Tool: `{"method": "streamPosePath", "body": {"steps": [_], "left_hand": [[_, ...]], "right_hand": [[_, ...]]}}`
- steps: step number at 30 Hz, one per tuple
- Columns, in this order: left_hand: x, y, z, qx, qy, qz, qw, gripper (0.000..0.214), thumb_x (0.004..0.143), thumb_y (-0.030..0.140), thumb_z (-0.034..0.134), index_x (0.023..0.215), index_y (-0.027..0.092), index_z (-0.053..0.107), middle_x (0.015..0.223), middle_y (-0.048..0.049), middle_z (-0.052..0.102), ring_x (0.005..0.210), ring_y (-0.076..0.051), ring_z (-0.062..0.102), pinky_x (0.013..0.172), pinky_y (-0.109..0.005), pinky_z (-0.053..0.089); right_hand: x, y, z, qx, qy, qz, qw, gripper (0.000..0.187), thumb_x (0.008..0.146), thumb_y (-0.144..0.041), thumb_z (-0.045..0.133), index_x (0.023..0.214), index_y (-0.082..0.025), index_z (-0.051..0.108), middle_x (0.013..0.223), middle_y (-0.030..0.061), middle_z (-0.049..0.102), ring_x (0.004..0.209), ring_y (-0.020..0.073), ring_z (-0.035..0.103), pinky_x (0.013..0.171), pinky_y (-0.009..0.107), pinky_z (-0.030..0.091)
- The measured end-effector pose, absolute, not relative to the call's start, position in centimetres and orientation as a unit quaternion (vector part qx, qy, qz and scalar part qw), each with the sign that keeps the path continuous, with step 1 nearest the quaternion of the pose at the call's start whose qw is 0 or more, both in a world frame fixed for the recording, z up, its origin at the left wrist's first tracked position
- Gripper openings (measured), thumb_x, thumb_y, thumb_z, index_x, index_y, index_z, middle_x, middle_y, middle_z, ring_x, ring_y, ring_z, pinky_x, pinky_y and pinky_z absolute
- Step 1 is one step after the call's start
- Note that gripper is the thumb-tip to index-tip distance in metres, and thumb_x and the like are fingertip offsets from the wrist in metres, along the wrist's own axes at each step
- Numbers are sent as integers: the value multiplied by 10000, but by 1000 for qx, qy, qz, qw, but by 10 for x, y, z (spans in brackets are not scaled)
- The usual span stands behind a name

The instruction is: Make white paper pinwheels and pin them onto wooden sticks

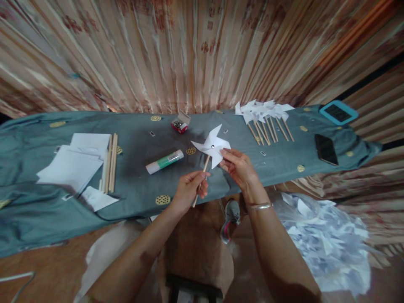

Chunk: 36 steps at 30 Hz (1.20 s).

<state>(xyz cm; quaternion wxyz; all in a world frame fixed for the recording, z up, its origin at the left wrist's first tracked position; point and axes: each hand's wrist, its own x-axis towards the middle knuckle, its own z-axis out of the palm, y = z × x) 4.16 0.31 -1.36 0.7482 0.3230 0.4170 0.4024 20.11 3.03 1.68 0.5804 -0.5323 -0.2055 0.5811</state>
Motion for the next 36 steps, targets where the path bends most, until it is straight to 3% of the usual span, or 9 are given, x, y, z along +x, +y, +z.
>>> {"method": "streamPosePath", "body": {"steps": [5,12,16,21,26,30,36], "left_hand": [[41,3,-14,326,417,403,747,443,631,504,785,814,111,697,520,35,580,365,-65,479,369,-196,353],[41,4,-15,332,413,404,746,441,628,513,784,791,112,702,515,39,570,366,-60,473,372,-195,347],[39,6,-14,322,405,407,753,432,626,497,795,786,108,700,511,38,575,364,-61,469,367,-196,335],[35,6,-13,319,405,398,758,421,633,476,796,808,104,706,498,39,567,363,-62,456,363,-202,318],[33,5,-14,330,409,391,755,438,633,494,792,813,105,706,492,35,569,356,-62,447,356,-200,302],[34,3,-13,346,415,382,750,445,621,504,792,812,110,709,491,37,568,355,-64,457,364,-199,324],[31,-4,-11,371,419,348,752,427,633,503,774,795,115,698,475,37,564,345,-70,461,357,-197,326]], "right_hand": [[198,29,15,-533,-204,593,568,364,494,-226,899,778,-199,673,723,-25,732,543,70,625,536,170,543],[193,25,13,-560,-258,587,524,446,452,-382,918,774,-183,682,684,-5,718,537,85,622,498,178,508],[203,22,15,-606,-338,552,462,508,533,-546,852,809,-163,666,573,-24,668,418,47,486,398,165,377],[230,22,15,-681,-424,397,445,585,651,-622,743,973,-139,672,482,-45,596,397,71,405,403,213,294],[235,18,15,-679,-445,273,515,476,687,-575,726,948,-178,695,683,15,695,581,134,585,555,261,438],[226,17,12,-654,-460,273,535,395,674,-510,750,919,-201,716,891,48,728,783,165,644,712,292,497],[217,21,15,-604,-395,417,552,347,568,-477,810,745,-203,690,730,1,695,668,130,589,650,265,467]]}}
